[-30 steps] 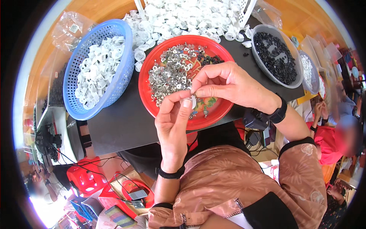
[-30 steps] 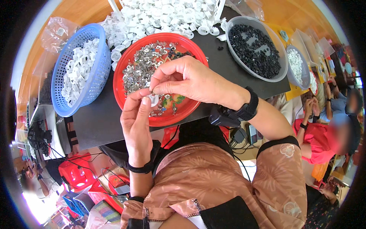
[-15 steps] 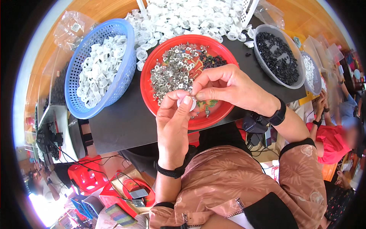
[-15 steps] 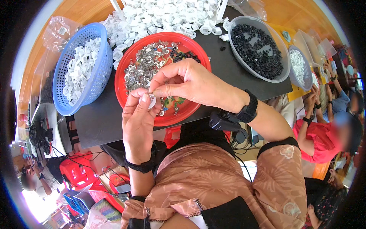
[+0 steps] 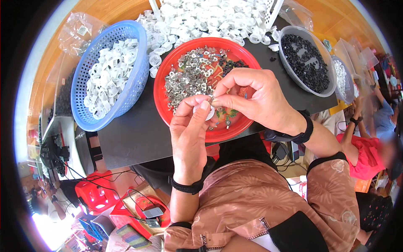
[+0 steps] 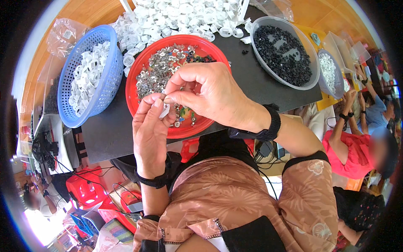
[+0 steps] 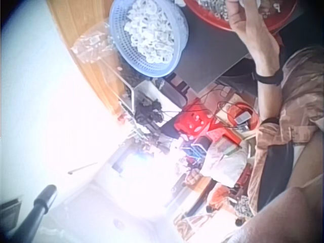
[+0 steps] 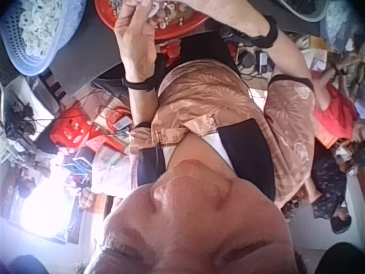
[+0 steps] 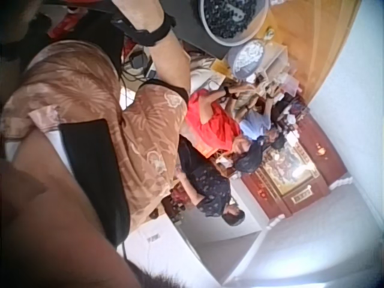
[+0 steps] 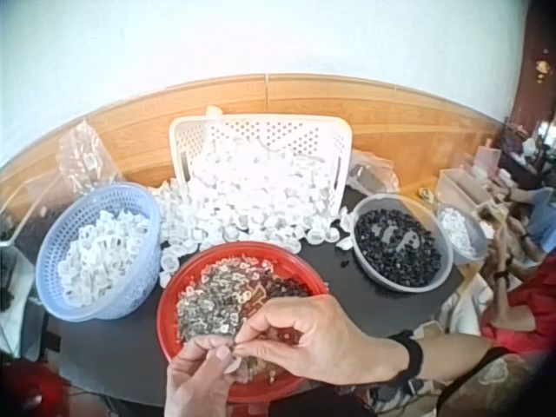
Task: Assembling small plastic and metal components for shoes.
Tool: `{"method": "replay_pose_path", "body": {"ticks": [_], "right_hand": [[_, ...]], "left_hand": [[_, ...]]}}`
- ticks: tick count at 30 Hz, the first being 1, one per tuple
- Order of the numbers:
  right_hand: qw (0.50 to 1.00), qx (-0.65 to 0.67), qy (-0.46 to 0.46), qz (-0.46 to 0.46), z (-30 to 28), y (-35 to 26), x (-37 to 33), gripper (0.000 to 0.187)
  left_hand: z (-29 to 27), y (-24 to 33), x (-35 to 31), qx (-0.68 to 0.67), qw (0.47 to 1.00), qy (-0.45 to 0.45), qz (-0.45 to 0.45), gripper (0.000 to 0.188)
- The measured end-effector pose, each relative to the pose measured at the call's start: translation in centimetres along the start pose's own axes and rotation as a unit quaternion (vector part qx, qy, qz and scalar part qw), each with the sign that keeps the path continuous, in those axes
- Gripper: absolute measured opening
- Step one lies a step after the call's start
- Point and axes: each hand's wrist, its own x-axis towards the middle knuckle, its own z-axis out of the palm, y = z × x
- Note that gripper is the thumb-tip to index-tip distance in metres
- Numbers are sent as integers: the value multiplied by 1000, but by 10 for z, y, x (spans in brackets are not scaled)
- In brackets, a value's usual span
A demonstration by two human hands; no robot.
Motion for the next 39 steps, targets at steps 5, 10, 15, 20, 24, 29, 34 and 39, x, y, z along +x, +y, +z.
{"method": "replay_pose_path", "body": {"ticks": [5,10,15,20,24,29,34,39], "right_hand": [[998,-41,-2,-42,4,-6,0,4],[988,-103,-3,-119,5,-3,4,5],[988,-116,10,-101,8,2,3,6],[996,-75,29,-42,7,-3,0,8],[989,-113,35,-84,8,0,-5,8],[963,-238,30,-125,12,2,-9,9],[951,-273,14,-143,12,-4,-11,11],[944,-292,2,-157,11,-4,-10,12]], "left_hand": [[1,-7,1,-34,999,-1,15,13],[3,-11,2,-36,999,9,30,12],[2,-8,3,-96,994,-28,44,16],[13,-8,-1,-50,996,20,72,31],[13,-11,1,-28,996,-1,86,43],[12,-13,0,-20,996,2,90,44],[13,-14,-2,-7,995,21,96,45],[8,-19,-3,-21,994,27,100,37]]}}
